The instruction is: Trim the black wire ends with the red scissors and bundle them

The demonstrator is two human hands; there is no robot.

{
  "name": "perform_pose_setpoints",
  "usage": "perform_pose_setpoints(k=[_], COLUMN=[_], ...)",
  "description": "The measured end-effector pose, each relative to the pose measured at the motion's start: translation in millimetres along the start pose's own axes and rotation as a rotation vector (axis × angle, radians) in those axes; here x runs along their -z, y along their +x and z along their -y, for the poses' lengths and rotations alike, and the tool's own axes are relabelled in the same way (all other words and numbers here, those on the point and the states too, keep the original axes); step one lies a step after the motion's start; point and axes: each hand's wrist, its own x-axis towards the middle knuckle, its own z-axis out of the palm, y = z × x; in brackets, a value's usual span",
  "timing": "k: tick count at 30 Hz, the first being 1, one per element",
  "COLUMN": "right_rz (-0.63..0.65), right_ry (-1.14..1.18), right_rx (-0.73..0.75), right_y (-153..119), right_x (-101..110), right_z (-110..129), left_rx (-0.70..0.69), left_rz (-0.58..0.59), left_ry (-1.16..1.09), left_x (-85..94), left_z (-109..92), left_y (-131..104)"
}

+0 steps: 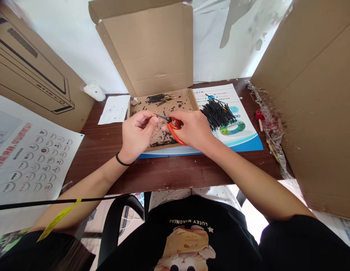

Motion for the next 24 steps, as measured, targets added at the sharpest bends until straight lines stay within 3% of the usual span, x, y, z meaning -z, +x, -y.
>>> perform_pose_setpoints(k=[16,24], right_rz=[0.072,0.036], right_ry=[-0.121,-0.02], right_rx=[-0.022,-0.096], right_y=[1.3,2.6], right_x=[0.9,-0.3], right_z=[-1.6,0.3], left_rx=[-0.097,0.016], left_rz=[-0.06,-0.043], left_ry=[0.236,0.054], left_x=[1.4,-1.5], left_z=[-1.2,2.1], left_y=[-2.6,-0.9])
